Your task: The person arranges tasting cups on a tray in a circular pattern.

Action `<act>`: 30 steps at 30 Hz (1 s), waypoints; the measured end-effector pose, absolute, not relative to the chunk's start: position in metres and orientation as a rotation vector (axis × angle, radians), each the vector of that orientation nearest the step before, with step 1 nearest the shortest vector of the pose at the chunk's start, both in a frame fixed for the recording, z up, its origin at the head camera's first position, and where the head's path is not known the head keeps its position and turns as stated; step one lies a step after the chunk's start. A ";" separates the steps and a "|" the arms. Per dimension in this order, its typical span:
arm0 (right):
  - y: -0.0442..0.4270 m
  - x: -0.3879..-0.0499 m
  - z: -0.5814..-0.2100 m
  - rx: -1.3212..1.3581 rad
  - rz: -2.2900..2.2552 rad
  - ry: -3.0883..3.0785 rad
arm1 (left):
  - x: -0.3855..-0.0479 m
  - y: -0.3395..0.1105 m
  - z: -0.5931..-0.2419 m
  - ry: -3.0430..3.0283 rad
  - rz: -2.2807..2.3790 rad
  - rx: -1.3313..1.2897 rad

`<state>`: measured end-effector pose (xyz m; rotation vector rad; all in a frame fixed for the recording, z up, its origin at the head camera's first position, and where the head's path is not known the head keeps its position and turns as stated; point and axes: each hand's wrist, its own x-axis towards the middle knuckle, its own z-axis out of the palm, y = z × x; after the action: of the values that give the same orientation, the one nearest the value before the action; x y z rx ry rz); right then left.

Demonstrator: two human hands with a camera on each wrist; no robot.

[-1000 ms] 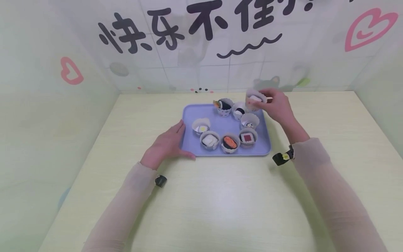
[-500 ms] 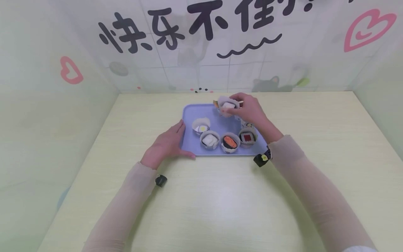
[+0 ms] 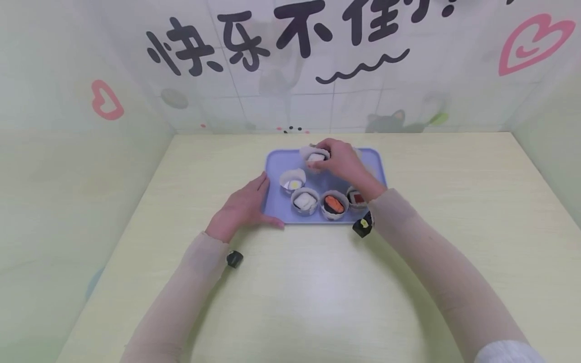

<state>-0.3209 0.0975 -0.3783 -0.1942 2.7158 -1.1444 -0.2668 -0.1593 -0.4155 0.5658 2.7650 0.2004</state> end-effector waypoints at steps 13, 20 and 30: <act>0.082 -0.326 -0.380 -0.316 -0.980 2.752 | -0.269 -0.156 -0.414 2.753 0.183 0.560; 0.092 -0.325 -0.378 -0.330 -1.088 2.697 | -0.272 -0.159 -0.416 2.751 0.176 0.555; 0.153 -0.316 -0.369 -0.289 -1.129 2.810 | -0.289 -0.168 -0.418 2.811 0.210 0.526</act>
<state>-0.3160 0.1532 -0.3690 -0.2888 2.8096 -1.1291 -0.2888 -0.1680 -0.4179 0.5257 2.8115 0.2102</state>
